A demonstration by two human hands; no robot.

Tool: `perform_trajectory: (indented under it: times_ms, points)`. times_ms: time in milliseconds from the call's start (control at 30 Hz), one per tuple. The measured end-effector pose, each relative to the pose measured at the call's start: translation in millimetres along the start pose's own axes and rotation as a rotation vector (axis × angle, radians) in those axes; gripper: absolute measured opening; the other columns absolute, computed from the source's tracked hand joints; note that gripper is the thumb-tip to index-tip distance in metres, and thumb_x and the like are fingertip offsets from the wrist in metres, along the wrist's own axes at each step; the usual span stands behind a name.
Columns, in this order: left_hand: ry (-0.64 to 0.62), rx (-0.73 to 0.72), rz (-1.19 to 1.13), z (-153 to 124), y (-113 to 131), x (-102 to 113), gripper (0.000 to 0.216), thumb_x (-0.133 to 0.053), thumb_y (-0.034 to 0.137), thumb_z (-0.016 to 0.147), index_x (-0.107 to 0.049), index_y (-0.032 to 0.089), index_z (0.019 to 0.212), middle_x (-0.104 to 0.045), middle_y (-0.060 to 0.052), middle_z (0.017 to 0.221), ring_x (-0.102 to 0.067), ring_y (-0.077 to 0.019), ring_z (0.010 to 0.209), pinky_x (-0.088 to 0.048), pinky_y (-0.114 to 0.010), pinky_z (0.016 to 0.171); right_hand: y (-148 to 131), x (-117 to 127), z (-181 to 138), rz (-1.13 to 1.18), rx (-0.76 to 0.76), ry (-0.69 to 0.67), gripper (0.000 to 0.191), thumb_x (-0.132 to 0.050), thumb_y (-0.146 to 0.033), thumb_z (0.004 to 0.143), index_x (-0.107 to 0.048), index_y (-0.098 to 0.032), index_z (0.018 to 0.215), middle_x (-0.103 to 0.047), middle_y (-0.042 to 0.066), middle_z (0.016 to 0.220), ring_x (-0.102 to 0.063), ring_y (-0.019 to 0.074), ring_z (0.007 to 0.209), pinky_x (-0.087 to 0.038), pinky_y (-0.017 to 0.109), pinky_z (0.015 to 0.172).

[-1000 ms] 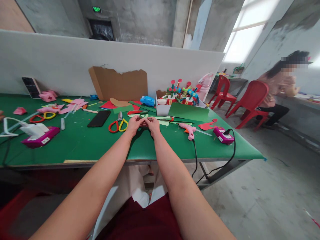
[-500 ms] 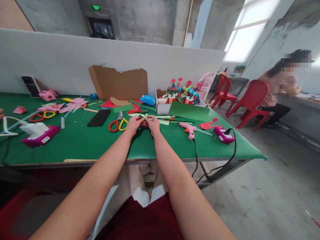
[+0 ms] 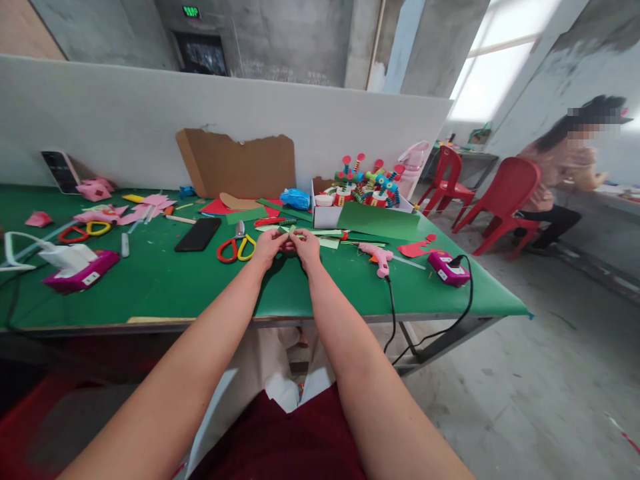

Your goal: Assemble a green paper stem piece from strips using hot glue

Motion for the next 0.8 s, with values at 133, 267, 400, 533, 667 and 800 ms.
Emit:
perform_trajectory:
  times_ms: [133, 267, 400, 533, 667, 800]
  points:
    - [-0.018, -0.007, 0.018, -1.6, 2.7, -1.0, 0.031, -0.082, 0.033, 0.062, -0.057, 0.016, 0.068, -0.061, 0.002, 0.063, -0.056, -0.0117, 0.057, -0.046, -0.025, 0.057, -0.2, 1.3, -0.4, -0.001, 0.001, 0.02, 0.017, -0.07, -0.013, 0.078, -0.055, -0.02, 0.076, -0.063, -0.008, 0.049, -0.062, 0.0091, 0.043, -0.057, 0.018, 0.05]
    - [-0.009, -0.015, 0.041, -1.0, 1.3, -0.1, 0.028, -0.08, 0.03, 0.064, -0.056, 0.016, 0.063, -0.058, 0.002, 0.058, -0.053, -0.0111, 0.054, -0.044, -0.024, 0.054, 0.9, 1.6, -0.1, 0.013, 0.0, 0.016, 0.017, -0.072, -0.014, 0.077, -0.056, -0.02, 0.075, -0.064, -0.006, 0.049, -0.064, 0.0102, 0.046, -0.058, 0.02, 0.054]
    - [0.006, -0.025, 0.042, 2.6, -3.1, 1.6, 0.026, -0.079, 0.028, 0.065, -0.055, 0.017, 0.063, -0.057, 0.003, 0.057, -0.053, -0.0108, 0.053, -0.044, -0.023, 0.055, 3.7, 1.2, 0.6, 0.027, -0.027, 0.007, 0.018, -0.074, -0.013, 0.076, -0.057, -0.019, 0.075, -0.065, -0.005, 0.051, -0.065, 0.0101, 0.047, -0.058, 0.019, 0.054]
    - [0.036, -0.05, 0.074, 5.0, -4.3, 3.7, 0.024, -0.077, 0.025, 0.066, -0.055, 0.017, 0.064, -0.056, 0.004, 0.057, -0.052, -0.0105, 0.054, -0.044, -0.023, 0.056, 5.6, 0.5, 1.3, 0.017, -0.045, -0.003, 0.017, -0.074, -0.011, 0.076, -0.059, -0.017, 0.071, -0.066, -0.004, 0.052, -0.066, 0.0103, 0.049, -0.058, 0.019, 0.055]
    - [0.049, -0.044, 0.051, 4.1, -3.3, 3.2, 0.025, -0.078, 0.027, 0.066, -0.056, 0.017, 0.069, -0.059, 0.002, 0.061, -0.054, -0.0118, 0.056, -0.045, -0.025, 0.057, 5.0, 0.9, 1.1, 0.002, -0.041, 0.005, 0.017, -0.073, -0.009, 0.076, -0.059, -0.017, 0.069, -0.066, -0.004, 0.051, -0.065, 0.0116, 0.049, -0.059, 0.022, 0.056]
    - [0.045, -0.04, 0.047, 1.6, -1.1, 1.3, 0.03, -0.08, 0.032, 0.065, -0.054, 0.017, 0.069, -0.058, 0.003, 0.059, -0.053, -0.0109, 0.054, -0.044, -0.023, 0.053, 4.7, 0.5, 0.7, 0.0, -0.044, 0.002, 0.015, -0.068, -0.008, 0.079, -0.059, -0.017, 0.071, -0.065, -0.003, 0.051, -0.063, 0.0107, 0.047, -0.058, 0.022, 0.055]
Point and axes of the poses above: each hand's wrist, its own z-axis towards the middle knuckle, its own x-axis out of the back of the hand, y = z × x, the point moved 6 cm from there along z, towards the middle knuckle
